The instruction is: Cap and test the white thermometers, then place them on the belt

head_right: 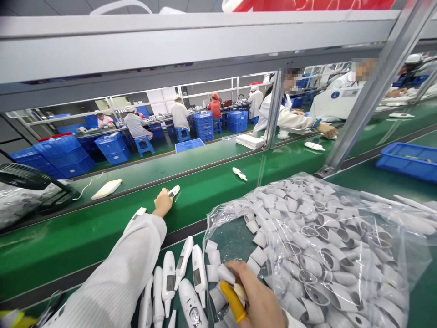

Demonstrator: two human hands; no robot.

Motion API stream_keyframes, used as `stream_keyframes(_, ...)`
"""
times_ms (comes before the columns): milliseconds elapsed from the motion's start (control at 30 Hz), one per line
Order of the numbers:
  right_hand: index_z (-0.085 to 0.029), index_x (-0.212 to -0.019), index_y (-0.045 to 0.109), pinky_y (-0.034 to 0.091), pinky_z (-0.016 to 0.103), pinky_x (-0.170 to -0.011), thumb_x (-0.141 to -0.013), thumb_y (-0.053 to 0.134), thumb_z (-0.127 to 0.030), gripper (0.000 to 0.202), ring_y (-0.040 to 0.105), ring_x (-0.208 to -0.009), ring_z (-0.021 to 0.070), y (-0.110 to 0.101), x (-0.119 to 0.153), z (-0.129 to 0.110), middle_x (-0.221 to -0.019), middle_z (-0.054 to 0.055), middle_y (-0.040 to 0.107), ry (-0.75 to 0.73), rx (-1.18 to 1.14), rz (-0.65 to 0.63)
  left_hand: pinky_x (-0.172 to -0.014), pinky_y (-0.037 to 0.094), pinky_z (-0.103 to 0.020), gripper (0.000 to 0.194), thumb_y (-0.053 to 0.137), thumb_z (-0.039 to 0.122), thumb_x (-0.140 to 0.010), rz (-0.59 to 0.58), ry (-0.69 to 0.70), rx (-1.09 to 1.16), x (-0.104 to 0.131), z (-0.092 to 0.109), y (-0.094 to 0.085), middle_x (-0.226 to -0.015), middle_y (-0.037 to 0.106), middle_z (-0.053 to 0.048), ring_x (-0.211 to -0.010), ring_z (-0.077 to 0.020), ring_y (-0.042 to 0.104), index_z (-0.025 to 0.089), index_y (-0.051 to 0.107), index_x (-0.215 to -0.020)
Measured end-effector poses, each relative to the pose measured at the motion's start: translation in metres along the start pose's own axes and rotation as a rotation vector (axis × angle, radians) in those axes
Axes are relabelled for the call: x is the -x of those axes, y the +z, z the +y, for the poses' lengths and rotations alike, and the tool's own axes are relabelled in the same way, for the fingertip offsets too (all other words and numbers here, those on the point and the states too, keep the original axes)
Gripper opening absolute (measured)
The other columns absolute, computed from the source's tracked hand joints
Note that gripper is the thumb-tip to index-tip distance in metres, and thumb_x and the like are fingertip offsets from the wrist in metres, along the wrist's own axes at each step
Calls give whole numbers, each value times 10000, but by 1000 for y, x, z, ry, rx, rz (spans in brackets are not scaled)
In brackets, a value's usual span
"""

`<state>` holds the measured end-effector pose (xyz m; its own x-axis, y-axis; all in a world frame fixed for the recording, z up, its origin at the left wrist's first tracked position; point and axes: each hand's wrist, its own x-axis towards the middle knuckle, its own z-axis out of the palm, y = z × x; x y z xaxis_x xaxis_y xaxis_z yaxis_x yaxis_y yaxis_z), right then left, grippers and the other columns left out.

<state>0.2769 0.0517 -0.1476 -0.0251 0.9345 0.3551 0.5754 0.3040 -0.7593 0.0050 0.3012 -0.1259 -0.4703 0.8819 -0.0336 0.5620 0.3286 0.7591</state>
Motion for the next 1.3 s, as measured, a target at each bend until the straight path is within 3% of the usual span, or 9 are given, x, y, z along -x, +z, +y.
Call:
stream_keyframes(167,-259,-1076,618,541,295,-637,-944,454,-407,258,664,-677,195,4,-2,-5,-821,26,701,91,-34,46,-902,552,-443,349,615,348,-939,-157,60,419,26,9,-28,-1236,615,-100,-1070,-231,628,151,595,-1227)
stream_keyframes(367,-211,-1095,602,562,323,-794,-905,532,-496,351,673,-937,227,9,-19,-4,-1049,94,690,91,-256,-5,-914,546,-413,344,493,397,-995,-287,211,995,107,13,-82,-1215,634,-97,-1097,-214,633,166,565,-1238)
stream_keyframes(433,-210,-1082,592,553,278,-674,-863,599,-519,379,651,-799,188,11,-28,-15,-942,64,660,105,-395,-59,-945,528,-384,345,428,433,-1012,-316,267,1125,139,12,-101,-1102,675,-66,-1104,-195,638,195,553,-1227)
stream_keyframes(533,-216,-1055,583,401,192,-452,-824,656,-550,413,466,-537,93,10,-42,-47,-741,-18,534,145,-592,-91,-935,515,-343,389,507,498,-967,-340,323,1234,184,10,-126,-809,663,-4,-928,-166,668,207,555,-1221)
stream_keyframes(667,-224,-1071,551,193,161,-369,-816,664,-576,450,328,-462,63,0,-61,-102,-649,-52,454,138,-770,-87,-887,551,-344,361,681,301,-873,-489,337,1219,228,10,-156,-884,671,-10,-887,-169,674,196,561,-1197)
stream_keyframes(867,-256,-1076,523,163,160,-357,-743,757,-484,467,331,-424,64,-5,-71,-163,-586,-77,433,41,-1009,-71,-753,564,-246,260,587,298,-944,-636,469,1045,258,4,-174,-982,660,-28,-835,-135,662,205,545,-1184)
stream_keyframes(967,-248,-996,522,179,159,-357,-743,760,-464,408,318,-417,54,4,-70,-173,-579,-83,426,-15,-1057,-10,-565,496,-207,470,618,332,-915,-562,434,936,264,1,-172,-846,638,-4,-640,-106,569,249,489,-1360)
stream_keyframes(1100,-239,-1005,562,226,157,-383,-781,746,-423,343,326,-448,42,14,-70,-171,-663,-58,509,-77,-990,23,-593,493,-247,733,751,331,-806,-376,458,692,269,-1,-164,-957,683,-23,-681,-151,592,345,439,-1470)
stream_keyframes(1300,-226,-1085,702,432,179,-515,-848,701,-461,333,492,-612,88,9,-72,-163,-798,5,581,-226,-701,-175,-542,489,-284,740,694,373,-852,-381,485,530,266,-2,-158,-922,714,-43,-694,-223,655,347,376,-1520)
